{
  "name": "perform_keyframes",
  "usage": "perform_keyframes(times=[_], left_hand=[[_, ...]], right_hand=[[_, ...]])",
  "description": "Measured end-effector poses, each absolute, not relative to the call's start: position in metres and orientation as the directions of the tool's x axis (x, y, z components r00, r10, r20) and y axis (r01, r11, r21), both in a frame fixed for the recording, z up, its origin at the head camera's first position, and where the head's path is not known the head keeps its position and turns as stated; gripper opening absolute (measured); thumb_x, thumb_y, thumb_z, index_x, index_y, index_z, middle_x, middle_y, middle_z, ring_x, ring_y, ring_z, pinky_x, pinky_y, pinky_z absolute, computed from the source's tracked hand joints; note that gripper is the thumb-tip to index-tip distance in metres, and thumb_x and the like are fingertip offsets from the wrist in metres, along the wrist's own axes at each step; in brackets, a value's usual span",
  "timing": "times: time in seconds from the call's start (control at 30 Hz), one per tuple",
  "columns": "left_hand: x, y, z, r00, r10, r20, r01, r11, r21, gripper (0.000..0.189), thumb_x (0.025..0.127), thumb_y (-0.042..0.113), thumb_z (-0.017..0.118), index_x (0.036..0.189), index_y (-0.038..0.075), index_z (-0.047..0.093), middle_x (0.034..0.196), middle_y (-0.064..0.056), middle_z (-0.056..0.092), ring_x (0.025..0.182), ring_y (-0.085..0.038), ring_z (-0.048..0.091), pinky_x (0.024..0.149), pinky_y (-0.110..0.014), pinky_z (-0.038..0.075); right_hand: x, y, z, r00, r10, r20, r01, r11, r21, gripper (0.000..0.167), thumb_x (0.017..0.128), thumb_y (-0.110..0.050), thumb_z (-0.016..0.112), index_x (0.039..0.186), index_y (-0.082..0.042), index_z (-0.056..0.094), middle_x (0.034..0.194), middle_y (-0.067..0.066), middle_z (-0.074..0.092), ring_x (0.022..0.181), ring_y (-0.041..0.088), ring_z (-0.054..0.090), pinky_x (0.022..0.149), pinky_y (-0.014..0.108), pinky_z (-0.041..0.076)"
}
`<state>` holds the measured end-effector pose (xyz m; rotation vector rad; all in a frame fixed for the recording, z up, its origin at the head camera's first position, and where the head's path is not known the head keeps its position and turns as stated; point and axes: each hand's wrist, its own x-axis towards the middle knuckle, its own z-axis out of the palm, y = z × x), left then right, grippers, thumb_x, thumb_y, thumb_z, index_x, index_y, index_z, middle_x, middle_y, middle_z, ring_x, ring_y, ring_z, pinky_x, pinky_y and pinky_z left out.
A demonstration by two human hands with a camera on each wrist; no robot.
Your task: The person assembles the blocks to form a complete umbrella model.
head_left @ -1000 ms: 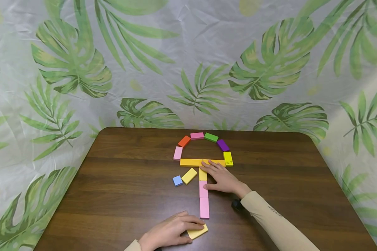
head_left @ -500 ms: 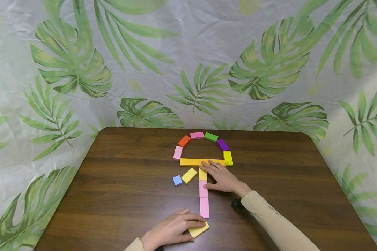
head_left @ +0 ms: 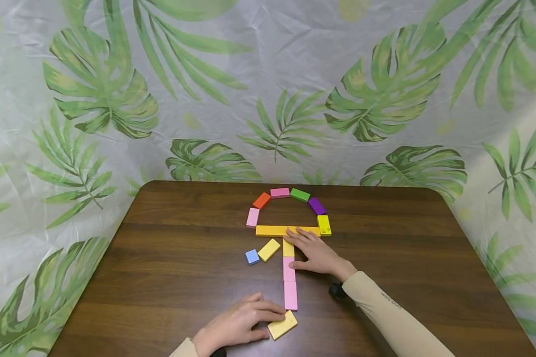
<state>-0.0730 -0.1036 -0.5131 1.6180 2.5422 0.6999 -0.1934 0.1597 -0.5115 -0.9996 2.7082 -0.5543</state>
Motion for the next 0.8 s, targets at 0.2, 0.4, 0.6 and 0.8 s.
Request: perform_keyframes(times=[0.2, 0.4, 0.6, 0.8], left_hand=[[-0.0717, -0.1077, -0.5137, -0.429, 0.886, 0.176, 0.856, 0.336, 0.392, 0.036, 0.087, 0.023, 0.07, 0.123, 0.018, 0.067, 0.133, 0.014, 0.054, 0.095, -0.003, 0.045, 0.086, -0.013, 0.035], [-0.0707, -0.1089, -0.5139, -0.432, 0.885, 0.176, 0.854, 0.338, 0.397, 0.036, 0.088, 0.023, 0.07, 0.123, 0.019, 0.067, 0.133, 0.014, 0.054, 0.096, -0.002, 0.044, 0.086, -0.014, 0.035], [-0.0702, -0.1089, -0.5131, -0.431, 0.884, 0.179, 0.854, 0.337, 0.396, 0.036, 0.088, 0.024, 0.07, 0.123, 0.018, 0.067, 0.133, 0.014, 0.054, 0.095, -0.002, 0.044, 0.086, -0.014, 0.035], [-0.0699, -0.1094, -0.5138, -0.436, 0.883, 0.175, 0.849, 0.339, 0.406, 0.037, 0.088, 0.025, 0.07, 0.124, 0.018, 0.066, 0.134, 0.014, 0.053, 0.096, -0.002, 0.044, 0.087, -0.015, 0.036]], right_hand=[[-0.1932, 0.1597, -0.5107, -0.75, -0.659, -0.049, -0.585, 0.696, -0.416, 0.076, 0.089, -0.047, 0.062, 0.149, -0.01, 0.035, 0.155, 0.007, 0.026, 0.143, 0.032, 0.014, 0.113, 0.051, 0.01], [-0.1932, 0.1597, -0.5112, -0.751, -0.659, -0.053, -0.584, 0.698, -0.414, 0.076, 0.089, -0.048, 0.062, 0.149, -0.011, 0.035, 0.155, 0.007, 0.026, 0.143, 0.031, 0.014, 0.113, 0.051, 0.011], [-0.1931, 0.1595, -0.5111, -0.75, -0.659, -0.054, -0.583, 0.698, -0.416, 0.076, 0.089, -0.048, 0.062, 0.149, -0.011, 0.034, 0.155, 0.007, 0.026, 0.143, 0.031, 0.014, 0.113, 0.051, 0.01], [-0.1927, 0.1598, -0.5107, -0.75, -0.66, -0.042, -0.587, 0.693, -0.418, 0.076, 0.089, -0.046, 0.062, 0.149, -0.01, 0.035, 0.155, 0.007, 0.027, 0.143, 0.032, 0.015, 0.113, 0.051, 0.011]])
